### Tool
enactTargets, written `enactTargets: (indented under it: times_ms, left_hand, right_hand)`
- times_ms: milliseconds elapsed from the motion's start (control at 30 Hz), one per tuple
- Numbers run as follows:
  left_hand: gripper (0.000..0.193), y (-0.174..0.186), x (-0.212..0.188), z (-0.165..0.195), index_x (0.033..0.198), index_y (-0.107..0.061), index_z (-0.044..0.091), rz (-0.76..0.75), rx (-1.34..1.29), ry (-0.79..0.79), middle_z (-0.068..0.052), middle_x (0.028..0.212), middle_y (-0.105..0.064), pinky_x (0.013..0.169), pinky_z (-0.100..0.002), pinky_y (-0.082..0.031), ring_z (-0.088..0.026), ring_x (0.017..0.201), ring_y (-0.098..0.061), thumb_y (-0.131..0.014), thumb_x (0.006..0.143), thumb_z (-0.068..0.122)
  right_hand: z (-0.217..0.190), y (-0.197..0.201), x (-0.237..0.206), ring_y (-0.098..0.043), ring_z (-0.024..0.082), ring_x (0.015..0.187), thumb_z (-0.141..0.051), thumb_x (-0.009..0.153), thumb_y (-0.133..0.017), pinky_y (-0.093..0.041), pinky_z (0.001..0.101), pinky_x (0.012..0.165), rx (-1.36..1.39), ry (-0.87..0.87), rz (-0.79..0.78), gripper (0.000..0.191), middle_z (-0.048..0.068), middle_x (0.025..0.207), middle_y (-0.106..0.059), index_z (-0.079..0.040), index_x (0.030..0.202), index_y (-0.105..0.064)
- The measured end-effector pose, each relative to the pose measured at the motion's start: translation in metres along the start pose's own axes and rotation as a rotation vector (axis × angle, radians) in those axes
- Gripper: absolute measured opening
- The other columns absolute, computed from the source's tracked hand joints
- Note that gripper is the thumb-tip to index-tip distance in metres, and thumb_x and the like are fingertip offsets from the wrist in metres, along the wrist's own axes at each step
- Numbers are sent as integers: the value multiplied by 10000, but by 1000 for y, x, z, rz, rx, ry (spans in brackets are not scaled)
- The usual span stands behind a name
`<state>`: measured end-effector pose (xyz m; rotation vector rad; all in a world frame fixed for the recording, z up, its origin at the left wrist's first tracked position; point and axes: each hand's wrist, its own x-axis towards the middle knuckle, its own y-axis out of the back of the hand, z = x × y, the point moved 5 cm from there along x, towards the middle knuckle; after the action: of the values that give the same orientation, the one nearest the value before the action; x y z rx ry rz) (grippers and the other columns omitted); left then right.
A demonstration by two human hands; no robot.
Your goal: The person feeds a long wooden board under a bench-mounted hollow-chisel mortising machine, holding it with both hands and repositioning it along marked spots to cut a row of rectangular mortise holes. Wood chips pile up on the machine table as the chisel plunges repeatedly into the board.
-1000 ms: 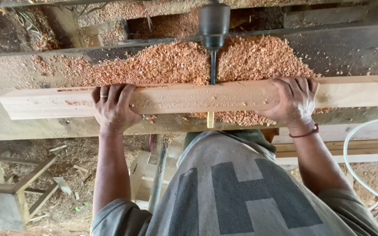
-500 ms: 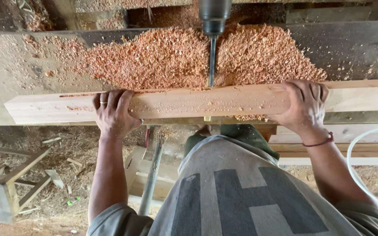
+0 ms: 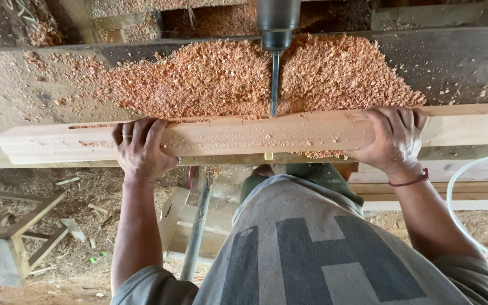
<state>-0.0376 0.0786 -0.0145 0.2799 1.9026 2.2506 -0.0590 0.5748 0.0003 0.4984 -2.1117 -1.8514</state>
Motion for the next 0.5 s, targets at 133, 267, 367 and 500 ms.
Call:
enactTargets:
  times_ms: [133,267,367,500]
  left_hand:
    - [568,-5,-1,-4,1218,-637,223,-13,14,-17,-1,1135,-654,1010,-483,-431,-227,1064,-607,-609,673,67]
    - [571,-9,-2,-9,1211,-626,225,-14,16,-20,-10,1114,-642,1005,-489,-434,-238,1037,-598,-614,658,84]
    - [560,-12,-2,-11,1258,-628,227,-19,3,-38,1,1134,-639,1007,-464,-430,-216,1060,-603,-637,719,73]
    - [522,-14,-1,-14,1220,-638,233,22,17,-45,2,1100,-639,987,-480,-435,-220,1012,-592,-650,713,112]
  right_hand:
    - [1,-5,2,-556,195,1032,-751,695,-916,-378,411,1000,-10,33,31,813,25,1164,-634,-127,1159,-679]
    - [4,-8,-1,-562,202,1020,-797,616,-891,-387,421,1002,-13,10,20,857,27,1135,-643,-129,1106,-677]
    - [6,-10,-2,-566,186,1023,-806,639,-865,-385,406,1006,-47,6,8,833,15,1128,-655,-143,1113,-696]
    - [7,-12,1,-570,186,1040,-873,676,-788,-391,396,1026,-56,8,16,852,20,1136,-665,-147,1113,-703]
